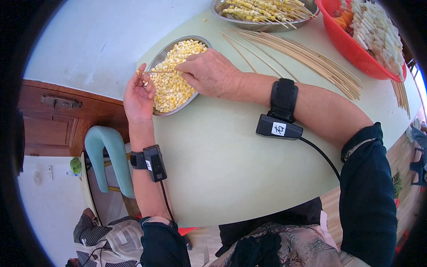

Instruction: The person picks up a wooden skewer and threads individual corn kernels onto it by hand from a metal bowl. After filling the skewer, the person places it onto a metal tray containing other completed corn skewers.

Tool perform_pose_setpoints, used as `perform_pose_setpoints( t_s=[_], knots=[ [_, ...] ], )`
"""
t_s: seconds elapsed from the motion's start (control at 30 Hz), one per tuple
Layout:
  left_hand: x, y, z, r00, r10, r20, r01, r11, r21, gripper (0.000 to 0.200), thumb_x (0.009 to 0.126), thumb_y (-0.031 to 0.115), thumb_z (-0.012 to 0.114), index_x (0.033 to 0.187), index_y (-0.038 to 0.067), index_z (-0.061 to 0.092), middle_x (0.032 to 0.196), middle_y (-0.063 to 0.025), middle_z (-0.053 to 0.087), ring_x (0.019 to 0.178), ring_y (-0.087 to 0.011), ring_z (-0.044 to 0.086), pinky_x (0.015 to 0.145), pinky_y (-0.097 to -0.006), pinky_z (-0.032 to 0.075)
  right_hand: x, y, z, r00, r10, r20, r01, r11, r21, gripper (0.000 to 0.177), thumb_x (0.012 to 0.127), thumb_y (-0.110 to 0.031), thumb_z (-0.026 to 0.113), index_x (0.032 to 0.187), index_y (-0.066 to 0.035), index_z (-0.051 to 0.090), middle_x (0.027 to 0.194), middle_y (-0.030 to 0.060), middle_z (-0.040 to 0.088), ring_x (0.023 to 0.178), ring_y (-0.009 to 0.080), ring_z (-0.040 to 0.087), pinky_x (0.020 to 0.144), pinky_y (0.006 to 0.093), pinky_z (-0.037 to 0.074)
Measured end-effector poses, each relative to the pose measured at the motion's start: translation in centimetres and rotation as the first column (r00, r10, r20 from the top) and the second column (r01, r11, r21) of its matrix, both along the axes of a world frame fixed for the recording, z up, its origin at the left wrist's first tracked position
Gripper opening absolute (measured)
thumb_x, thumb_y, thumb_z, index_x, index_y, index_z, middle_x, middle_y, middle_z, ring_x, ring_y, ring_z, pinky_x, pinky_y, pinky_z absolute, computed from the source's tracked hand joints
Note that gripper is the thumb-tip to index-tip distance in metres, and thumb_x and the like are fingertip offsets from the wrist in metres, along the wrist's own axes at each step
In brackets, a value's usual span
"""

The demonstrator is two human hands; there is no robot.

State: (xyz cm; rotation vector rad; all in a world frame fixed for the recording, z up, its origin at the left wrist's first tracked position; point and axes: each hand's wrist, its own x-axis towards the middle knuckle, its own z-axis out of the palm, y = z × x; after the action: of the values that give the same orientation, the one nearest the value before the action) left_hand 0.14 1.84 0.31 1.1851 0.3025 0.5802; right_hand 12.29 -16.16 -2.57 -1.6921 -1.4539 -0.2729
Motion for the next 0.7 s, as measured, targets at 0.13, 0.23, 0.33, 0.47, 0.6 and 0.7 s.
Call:
perform_pose_setpoints(
  t_s=[0.13,0.23,0.33,0.47,0.6,0.7],
  knots=[
    [-0.01,0.05,-0.06,1.000,-0.018,0.012,0.018,1.000,-0.013,0.037,0.091,0.018,0.047,0.120,-0.005,0.046,0.077,-0.0036,0.055,0.056,-0.0095,0.044,0.044,-0.0205,0.034,0.01,0.08,-0.13,1.000,0.001,-0.002,-0.001,1.000,0.006,0.019,0.080,-0.011,0.054,0.092,-0.002,0.065,0.074,0.0135,0.061,0.070,0.0291,0.061,0.069,0.0393,0.049],
    [-0.02,0.09,-0.05,1.000,-0.010,0.010,0.011,1.000,-0.028,0.037,0.091,0.019,0.047,0.120,-0.005,0.046,0.076,-0.0036,0.055,0.056,-0.0095,0.044,0.044,-0.0203,0.033,-0.04,0.05,0.00,1.000,-0.004,-0.006,0.004,1.000,0.012,0.018,0.080,-0.011,0.054,0.091,-0.002,0.065,0.074,0.0135,0.061,0.069,0.0293,0.061,0.069,0.0392,0.049],
    [-0.09,0.44,-0.19,0.999,-0.045,0.021,0.046,0.998,-0.046,0.037,0.091,0.018,0.047,0.120,-0.005,0.046,0.076,-0.0036,0.055,0.057,-0.0095,0.044,0.044,-0.0202,0.033,-0.03,0.08,-0.07,1.000,-0.002,-0.011,0.003,1.000,0.030,0.018,0.079,-0.011,0.054,0.090,-0.002,0.065,0.073,0.0135,0.061,0.069,0.0297,0.061,0.068,0.0392,0.049],
    [-0.12,0.19,-0.05,0.998,-0.070,0.006,0.070,0.996,-0.050,0.037,0.091,0.018,0.047,0.120,-0.005,0.047,0.076,-0.0037,0.055,0.057,-0.0094,0.044,0.044,-0.0203,0.033,0.05,0.06,-0.20,1.000,0.008,-0.022,-0.007,0.999,0.052,0.017,0.078,-0.010,0.055,0.089,-0.003,0.066,0.073,0.0132,0.061,0.069,0.0300,0.061,0.067,0.0395,0.049],
    [-0.06,0.12,0.02,0.998,-0.070,-0.003,0.070,0.994,-0.087,0.036,0.091,0.017,0.046,0.119,-0.005,0.047,0.075,-0.0042,0.053,0.056,-0.0098,0.043,0.043,-0.0206,0.032,0.18,0.30,-0.58,1.000,-0.003,-0.005,0.003,0.998,0.069,0.017,0.078,-0.011,0.055,0.090,-0.004,0.066,0.073,0.0126,0.061,0.069,0.0298,0.061,0.067,0.0400,0.049],
    [-0.03,-0.29,0.37,0.999,-0.051,-0.014,0.049,0.993,-0.106,0.036,0.091,0.017,0.045,0.119,-0.006,0.047,0.075,-0.0044,0.051,0.055,-0.0101,0.041,0.042,-0.0210,0.032,0.25,0.42,-0.76,0.999,0.034,0.002,-0.034,0.991,0.130,0.018,0.077,-0.004,0.058,0.093,-0.002,0.065,0.067,0.0118,0.057,0.064,0.0286,0.057,0.059,0.0390,0.045]
  ],
)
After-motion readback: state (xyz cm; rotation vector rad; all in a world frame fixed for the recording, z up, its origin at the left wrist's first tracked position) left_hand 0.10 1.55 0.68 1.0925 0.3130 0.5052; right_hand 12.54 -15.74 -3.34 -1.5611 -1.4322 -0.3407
